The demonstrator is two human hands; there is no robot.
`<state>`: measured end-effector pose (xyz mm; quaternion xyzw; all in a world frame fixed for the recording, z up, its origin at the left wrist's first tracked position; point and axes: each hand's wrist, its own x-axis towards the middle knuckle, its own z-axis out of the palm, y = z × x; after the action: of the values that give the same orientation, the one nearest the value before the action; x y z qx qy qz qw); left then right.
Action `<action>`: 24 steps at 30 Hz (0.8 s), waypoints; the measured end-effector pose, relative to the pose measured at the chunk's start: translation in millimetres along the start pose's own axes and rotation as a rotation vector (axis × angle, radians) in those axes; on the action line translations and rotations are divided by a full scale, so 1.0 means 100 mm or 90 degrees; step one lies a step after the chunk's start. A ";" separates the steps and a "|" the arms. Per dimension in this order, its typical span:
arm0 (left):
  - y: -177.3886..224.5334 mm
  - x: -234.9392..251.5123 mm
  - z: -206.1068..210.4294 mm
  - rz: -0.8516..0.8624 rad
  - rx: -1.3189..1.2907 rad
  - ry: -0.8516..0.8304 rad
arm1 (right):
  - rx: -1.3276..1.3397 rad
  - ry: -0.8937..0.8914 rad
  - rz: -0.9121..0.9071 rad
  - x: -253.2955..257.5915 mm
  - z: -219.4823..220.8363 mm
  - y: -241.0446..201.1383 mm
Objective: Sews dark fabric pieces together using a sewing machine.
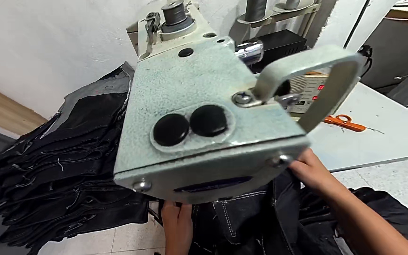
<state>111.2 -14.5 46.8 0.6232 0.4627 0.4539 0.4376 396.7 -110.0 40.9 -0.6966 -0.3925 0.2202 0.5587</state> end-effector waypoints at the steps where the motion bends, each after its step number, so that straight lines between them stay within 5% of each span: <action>1: -0.01 -0.01 0.00 0.007 -0.009 0.000 | -0.003 -0.005 0.005 -0.02 -0.01 -0.01; 16: -0.05 0.09 -0.07 0.045 0.004 -0.031 | -0.041 -0.022 0.059 0.03 0.06 -0.31; 19: 0.00 0.11 -0.18 0.035 0.074 -0.084 | -0.067 -0.138 0.063 0.04 -0.08 -0.18; 21: 0.06 0.13 -0.32 0.032 0.187 -0.136 | -0.141 -0.239 0.048 0.06 -0.16 -0.18; 24: 0.27 0.10 -0.52 -0.004 0.373 -0.225 | -0.418 -0.178 -0.055 -0.05 -0.15 -0.17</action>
<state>66.8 -3.5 85.1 0.7902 0.4923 0.1850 0.3147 399.9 -122.1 60.8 -0.7851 -0.5439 0.1519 0.2544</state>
